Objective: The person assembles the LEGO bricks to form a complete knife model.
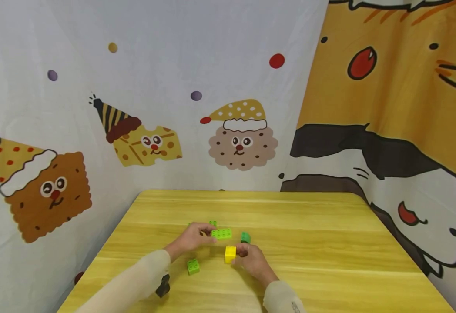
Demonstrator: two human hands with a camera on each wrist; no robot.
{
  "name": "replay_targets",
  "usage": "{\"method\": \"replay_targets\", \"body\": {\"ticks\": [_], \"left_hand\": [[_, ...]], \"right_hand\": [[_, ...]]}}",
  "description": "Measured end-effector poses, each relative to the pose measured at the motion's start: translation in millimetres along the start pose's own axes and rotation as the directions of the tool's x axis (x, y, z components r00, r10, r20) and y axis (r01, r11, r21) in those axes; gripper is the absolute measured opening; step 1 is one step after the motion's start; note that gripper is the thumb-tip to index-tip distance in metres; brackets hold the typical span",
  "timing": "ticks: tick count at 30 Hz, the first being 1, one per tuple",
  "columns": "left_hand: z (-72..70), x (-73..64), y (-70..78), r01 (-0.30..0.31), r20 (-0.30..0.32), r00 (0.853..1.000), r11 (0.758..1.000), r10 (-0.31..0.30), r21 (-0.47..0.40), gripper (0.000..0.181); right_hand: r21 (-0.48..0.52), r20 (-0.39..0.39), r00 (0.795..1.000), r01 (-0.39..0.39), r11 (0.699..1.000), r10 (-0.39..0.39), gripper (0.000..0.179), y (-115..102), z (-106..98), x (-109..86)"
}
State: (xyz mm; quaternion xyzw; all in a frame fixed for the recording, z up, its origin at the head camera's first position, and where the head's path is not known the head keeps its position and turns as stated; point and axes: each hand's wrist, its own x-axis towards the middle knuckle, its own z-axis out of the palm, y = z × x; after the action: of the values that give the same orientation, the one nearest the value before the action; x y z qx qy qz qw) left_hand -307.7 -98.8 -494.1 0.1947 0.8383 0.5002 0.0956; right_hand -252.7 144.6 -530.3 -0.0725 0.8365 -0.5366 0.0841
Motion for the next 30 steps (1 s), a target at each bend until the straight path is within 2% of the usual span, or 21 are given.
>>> {"method": "replay_targets", "body": {"ticks": [7,13,17,24,30], "left_hand": [[5.1,-2.4,3.7,-0.024,0.023,0.999,1.0,0.024,0.003,0.036],[12.7,-5.3,3.0,-0.047,0.06,0.997,0.998,0.05,-0.04,0.032],[16.4,-5.2,2.8,-0.066,0.079,0.995,0.998,0.068,-0.021,0.026],[22.1,-3.6,-2.0,-0.036,0.1,0.994,0.999,0.033,0.031,0.02],[26.3,-3.4,-3.4,-0.039,0.102,0.994,0.999,0.035,0.034,0.019]], "right_hand": [[-0.012,-0.003,1.0,-0.003,1.0,0.003,0.037,-1.1,-0.2,0.9],[-0.012,0.009,1.0,0.017,1.0,-0.017,0.037,-0.4,-0.6,0.4],[-0.017,0.009,0.999,0.043,0.999,-0.043,0.037,0.1,-0.8,-0.7],[0.005,0.024,0.998,0.053,0.999,-0.053,0.038,-0.9,-1.3,-1.4],[0.009,0.02,1.0,0.018,1.0,-0.019,0.037,-1.7,-1.7,-1.7]]}}
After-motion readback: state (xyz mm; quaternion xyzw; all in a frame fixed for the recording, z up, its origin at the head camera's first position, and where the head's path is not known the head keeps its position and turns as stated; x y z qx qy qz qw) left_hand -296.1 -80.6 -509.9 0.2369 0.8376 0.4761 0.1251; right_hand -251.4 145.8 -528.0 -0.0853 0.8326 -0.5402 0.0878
